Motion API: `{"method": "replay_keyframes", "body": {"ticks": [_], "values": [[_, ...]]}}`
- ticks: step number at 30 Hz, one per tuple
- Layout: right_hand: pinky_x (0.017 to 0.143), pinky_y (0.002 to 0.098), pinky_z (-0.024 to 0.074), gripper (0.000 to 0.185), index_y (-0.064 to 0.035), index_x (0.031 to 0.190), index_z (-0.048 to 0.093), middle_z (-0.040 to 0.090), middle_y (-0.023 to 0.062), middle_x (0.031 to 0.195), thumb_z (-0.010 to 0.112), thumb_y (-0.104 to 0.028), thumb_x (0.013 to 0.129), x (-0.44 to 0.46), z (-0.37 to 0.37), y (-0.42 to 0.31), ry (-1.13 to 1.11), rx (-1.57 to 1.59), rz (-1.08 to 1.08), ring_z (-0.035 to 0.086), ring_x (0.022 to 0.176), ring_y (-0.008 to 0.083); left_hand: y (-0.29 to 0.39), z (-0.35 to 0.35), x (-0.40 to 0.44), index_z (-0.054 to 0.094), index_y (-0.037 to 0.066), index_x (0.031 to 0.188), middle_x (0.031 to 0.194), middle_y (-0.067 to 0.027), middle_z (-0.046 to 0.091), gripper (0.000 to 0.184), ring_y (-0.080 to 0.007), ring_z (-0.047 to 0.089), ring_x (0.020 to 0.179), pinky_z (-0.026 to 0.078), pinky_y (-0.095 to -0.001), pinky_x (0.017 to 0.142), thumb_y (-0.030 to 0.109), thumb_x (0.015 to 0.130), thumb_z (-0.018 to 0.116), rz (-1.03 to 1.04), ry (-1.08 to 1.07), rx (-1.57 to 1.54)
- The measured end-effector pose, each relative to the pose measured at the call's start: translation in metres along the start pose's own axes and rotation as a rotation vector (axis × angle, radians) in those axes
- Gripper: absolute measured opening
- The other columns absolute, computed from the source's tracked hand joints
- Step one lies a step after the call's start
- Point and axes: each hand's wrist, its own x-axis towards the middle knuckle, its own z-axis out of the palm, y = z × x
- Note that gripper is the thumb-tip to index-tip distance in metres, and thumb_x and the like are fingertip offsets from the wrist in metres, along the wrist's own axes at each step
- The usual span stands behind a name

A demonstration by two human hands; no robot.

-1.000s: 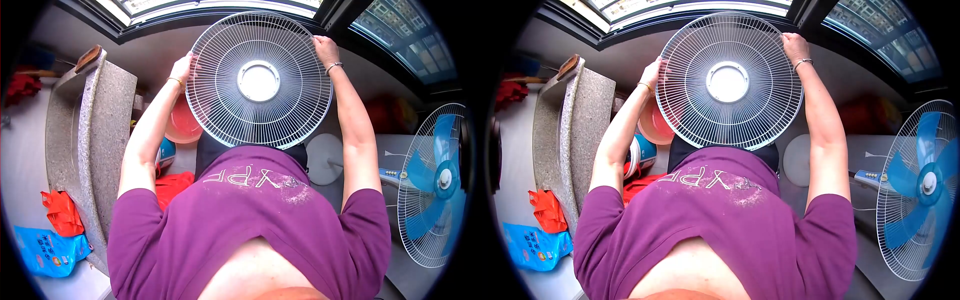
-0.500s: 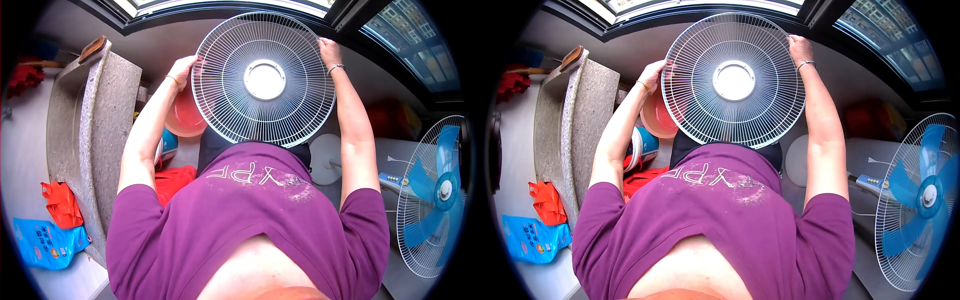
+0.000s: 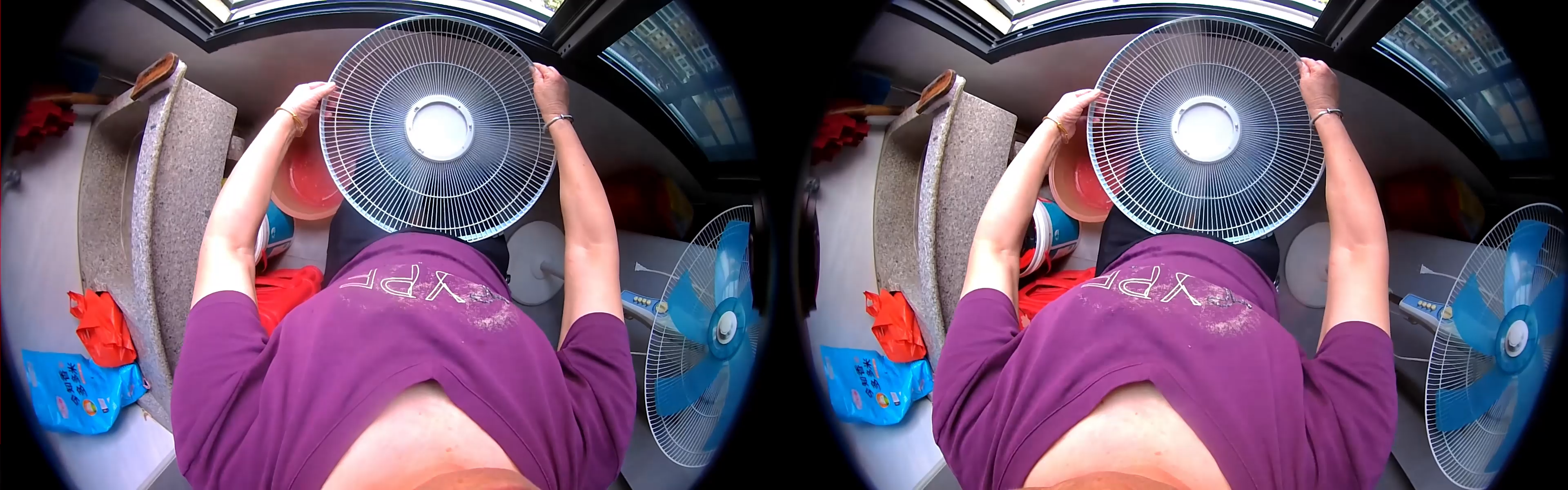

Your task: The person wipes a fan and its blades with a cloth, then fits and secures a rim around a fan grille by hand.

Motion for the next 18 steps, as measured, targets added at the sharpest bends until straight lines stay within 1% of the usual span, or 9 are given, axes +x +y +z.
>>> {"method": "replay_keyframes", "body": {"ticks": [1,2,3,5,6,9,11,14,18], "values": [[0.071,0.0365,0.0485,0.020,-0.0127,0.094,0.065,0.062,0.0097,0.089,0.054,-0.025,0.084,0.000,-0.001,-0.001,0.000,-0.021,-0.016,0.059,0.082,0.0280,0.004,0.002,0.001,0.061,0.004,0.097,0.090,-0.0058,0.064,0.028,-0.0124,0.058,0.078,0.048,-0.0283,0.070,0.028,0.084,0.058,-0.035,0.006,0.075],[0.071,0.0365,0.0485,0.020,-0.0127,0.094,0.065,0.062,0.0097,0.089,0.054,-0.025,0.084,0.000,-0.002,-0.001,0.000,-0.020,-0.015,0.059,0.082,0.0280,0.005,0.004,0.004,0.061,0.005,0.100,0.091,-0.0055,0.063,0.031,-0.0134,0.056,0.084,0.046,-0.0296,0.075,0.033,0.085,0.054,-0.110,0.014,-0.003],[0.070,0.0363,0.0485,0.019,-0.0128,0.094,0.065,0.061,0.0094,0.088,0.054,-0.025,0.084,0.000,-0.002,-0.001,0.005,-0.031,-0.017,0.059,0.081,0.0278,0.006,0.007,0.007,0.061,0.005,0.100,0.091,-0.0055,0.063,0.031,-0.0134,0.056,0.084,0.046,-0.0296,0.075,0.033,0.085,0.054,-0.110,0.014,-0.002],[0.070,0.0361,0.0485,0.019,-0.0129,0.094,0.064,0.061,0.0090,0.088,0.054,-0.025,0.083,0.000,-0.002,0.000,0.010,-0.043,-0.016,0.059,0.081,0.0276,0.010,0.013,0.014,0.061,0.004,0.099,0.084,-0.0058,0.062,0.032,-0.0122,0.055,0.067,0.047,-0.0269,0.060,0.032,0.086,0.053,0.078,0.049,-0.005],[0.070,0.0358,0.0486,0.019,-0.0131,0.094,0.065,0.061,0.0088,0.087,0.055,-0.025,0.083,0.000,-0.003,-0.001,-0.002,-0.043,-0.014,0.060,0.081,0.0273,0.013,0.015,0.020,0.060,0.004,0.103,0.084,-0.0053,0.062,0.034,-0.0121,0.054,0.065,0.047,-0.0270,0.059,0.033,0.086,0.052,0.040,0.073,0.072],[0.070,0.0354,0.0486,0.019,-0.0134,0.094,0.065,0.061,0.0084,0.087,0.055,-0.025,0.083,-0.001,-0.005,-0.007,-0.006,-0.043,-0.006,0.060,0.080,0.0269,0.023,0.012,0.036,0.059,0.005,0.106,0.087,-0.0052,0.064,0.030,-0.0130,0.059,0.073,0.049,-0.0256,0.066,0.025,0.084,0.058,0.001,0.008,0.039],[0.070,0.0353,0.0487,0.019,-0.0136,0.094,0.064,0.061,0.0081,0.087,0.055,-0.025,0.083,0.000,-0.005,-0.008,0.004,-0.039,0.001,0.060,0.080,0.0268,0.029,0.013,0.044,0.061,0.004,0.101,0.083,-0.0046,0.064,0.025,-0.0118,0.060,0.068,0.049,-0.0237,0.062,0.020,0.083,0.060,0.049,0.005,0.011],[0.070,0.0353,0.0488,0.019,-0.0136,0.094,0.065,0.062,0.0082,0.086,0.055,-0.025,0.083,-0.001,-0.002,-0.005,0.020,-0.032,0.010,0.060,0.080,0.0269,0.037,0.011,0.048,0.063,0.002,0.093,0.080,-0.0044,0.064,0.019,-0.0104,0.060,0.066,0.049,-0.0227,0.059,0.016,0.080,0.063,-0.011,-0.011,0.041],[0.070,0.0357,0.0489,0.018,-0.0133,0.092,0.065,0.062,0.0084,0.087,0.055,-0.025,0.083,-0.001,0.001,-0.004,0.040,-0.029,0.005,0.060,0.080,0.0271,0.037,0.010,0.047,0.063,0.004,0.091,0.080,-0.0033,0.064,0.017,-0.0091,0.060,0.067,0.048,-0.0185,0.058,0.015,0.079,0.064,-0.007,0.005,0.009]]}}
